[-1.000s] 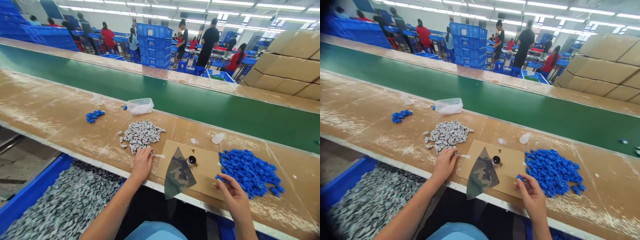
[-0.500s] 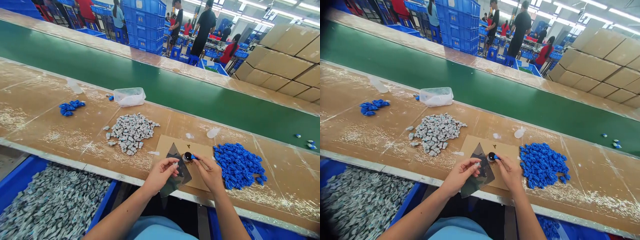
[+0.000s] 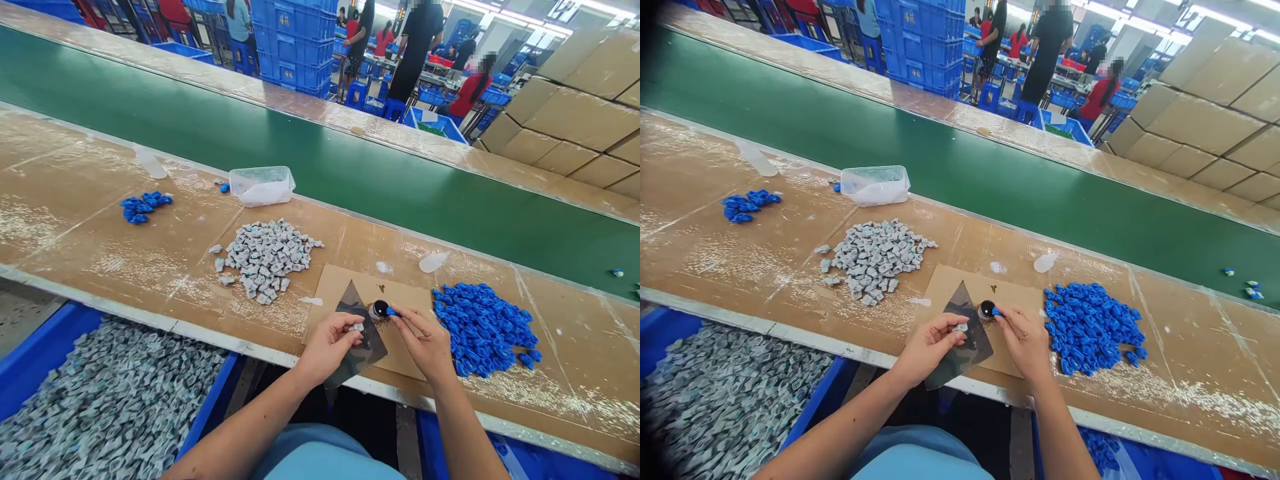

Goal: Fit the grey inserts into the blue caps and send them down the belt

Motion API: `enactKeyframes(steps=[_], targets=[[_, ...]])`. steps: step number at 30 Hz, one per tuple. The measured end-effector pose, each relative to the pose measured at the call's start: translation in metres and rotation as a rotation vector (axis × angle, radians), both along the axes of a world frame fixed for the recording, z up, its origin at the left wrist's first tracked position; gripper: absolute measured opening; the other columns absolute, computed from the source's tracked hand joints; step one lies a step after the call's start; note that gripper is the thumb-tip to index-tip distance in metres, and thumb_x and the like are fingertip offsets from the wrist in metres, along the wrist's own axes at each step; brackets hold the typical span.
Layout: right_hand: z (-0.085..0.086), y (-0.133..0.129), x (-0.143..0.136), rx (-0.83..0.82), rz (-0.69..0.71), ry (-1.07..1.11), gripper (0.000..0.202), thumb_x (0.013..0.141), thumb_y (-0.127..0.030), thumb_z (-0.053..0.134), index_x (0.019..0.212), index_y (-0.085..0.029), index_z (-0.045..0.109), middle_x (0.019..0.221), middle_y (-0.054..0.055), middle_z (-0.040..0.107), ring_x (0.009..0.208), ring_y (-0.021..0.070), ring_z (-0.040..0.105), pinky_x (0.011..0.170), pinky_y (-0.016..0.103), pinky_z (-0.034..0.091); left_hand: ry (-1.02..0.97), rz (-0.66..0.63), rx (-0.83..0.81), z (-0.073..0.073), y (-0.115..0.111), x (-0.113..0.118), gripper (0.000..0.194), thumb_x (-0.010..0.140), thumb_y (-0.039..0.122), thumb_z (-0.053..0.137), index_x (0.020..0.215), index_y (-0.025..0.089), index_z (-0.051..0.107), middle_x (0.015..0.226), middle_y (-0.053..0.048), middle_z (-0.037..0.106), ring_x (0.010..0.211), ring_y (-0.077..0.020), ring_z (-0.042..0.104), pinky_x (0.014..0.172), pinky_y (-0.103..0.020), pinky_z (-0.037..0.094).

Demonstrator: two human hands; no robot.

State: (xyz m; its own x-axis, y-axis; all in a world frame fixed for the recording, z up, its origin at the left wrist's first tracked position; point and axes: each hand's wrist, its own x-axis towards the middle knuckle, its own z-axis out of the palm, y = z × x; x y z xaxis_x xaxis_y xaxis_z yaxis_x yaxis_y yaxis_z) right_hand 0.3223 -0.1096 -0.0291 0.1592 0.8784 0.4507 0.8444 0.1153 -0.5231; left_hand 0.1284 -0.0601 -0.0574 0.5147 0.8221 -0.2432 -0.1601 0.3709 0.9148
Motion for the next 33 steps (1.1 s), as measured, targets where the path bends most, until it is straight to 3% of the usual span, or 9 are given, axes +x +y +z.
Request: enactKeyframes(steps=[3, 7, 11, 20, 28, 33], targets=[[-0.001, 0.0, 0.0, -0.023, -0.03, 0.119, 0.019, 0.084, -0.03, 0.06, 0.096, -0.028, 0.074, 0.091, 0.004, 0.075, 0.083, 0.02, 0.07, 0.074, 0.033, 0.056, -0.005, 0.022, 0.046, -0.002, -0.001, 0.001, 0.028, 0.069, 0.034, 0.073, 0.093, 0.018, 0.071, 0.097, -0.005, 0.06, 0.077, -0.0127, 0.059, 0.075, -0.03, 0.056], [-0.001, -0.001, -0.003, -0.087, -0.105, 0.423, 0.021, 0.077, -0.035, 0.068, 0.093, -0.023, 0.074, 0.089, 0.006, 0.076, 0.081, 0.0216, 0.071, 0.076, 0.037, 0.058, -0.031, 0.025, -0.031, -0.001, -0.002, 0.004, 0.029, 0.068, 0.031, 0.075, 0.093, 0.017, 0.07, 0.086, -0.004, 0.065, 0.079, -0.0146, 0.06, 0.078, -0.031, 0.054], [0.0, -0.007, -0.011, -0.137, -0.03, 0.63, 0.022, 0.075, -0.035, 0.07, 0.093, -0.024, 0.074, 0.089, 0.005, 0.076, 0.081, 0.0213, 0.071, 0.075, 0.036, 0.059, -0.081, 0.055, -0.106, 0.004, -0.003, 0.009, 0.031, 0.064, 0.028, 0.078, 0.09, 0.017, 0.066, 0.083, -0.002, 0.066, 0.083, -0.0143, 0.061, 0.08, -0.03, 0.052], [0.005, -0.018, -0.024, -0.134, 0.147, 0.402, 0.018, 0.078, -0.023, 0.069, 0.094, -0.029, 0.074, 0.09, 0.002, 0.076, 0.084, 0.0173, 0.071, 0.077, 0.029, 0.059, -0.116, -0.009, -0.055, 0.004, -0.005, 0.01, 0.035, 0.066, 0.026, 0.077, 0.095, 0.017, 0.06, 0.084, -0.003, 0.066, 0.084, -0.0142, 0.063, 0.081, -0.029, 0.051], [0.012, -0.02, -0.019, -0.104, 0.322, 0.304, 0.022, 0.078, -0.017, 0.07, 0.095, -0.03, 0.074, 0.085, 0.001, 0.075, 0.076, 0.0145, 0.07, 0.07, 0.024, 0.058, 0.09, -0.202, 0.302, 0.014, 0.004, -0.002, 0.032, 0.073, 0.015, 0.066, 0.104, 0.019, 0.06, 0.084, -0.003, 0.069, 0.08, -0.0147, 0.063, 0.079, -0.029, 0.049], [0.01, -0.021, -0.019, -0.071, 0.34, 0.366, 0.019, 0.077, -0.021, 0.072, 0.093, -0.03, 0.075, 0.076, 0.001, 0.074, 0.067, 0.0141, 0.068, 0.061, 0.024, 0.057, 0.016, -0.231, 0.199, 0.02, 0.003, -0.001, 0.029, 0.072, 0.02, 0.069, 0.1, 0.017, 0.06, 0.079, -0.003, 0.068, 0.075, -0.0141, 0.064, 0.074, -0.027, 0.05]])
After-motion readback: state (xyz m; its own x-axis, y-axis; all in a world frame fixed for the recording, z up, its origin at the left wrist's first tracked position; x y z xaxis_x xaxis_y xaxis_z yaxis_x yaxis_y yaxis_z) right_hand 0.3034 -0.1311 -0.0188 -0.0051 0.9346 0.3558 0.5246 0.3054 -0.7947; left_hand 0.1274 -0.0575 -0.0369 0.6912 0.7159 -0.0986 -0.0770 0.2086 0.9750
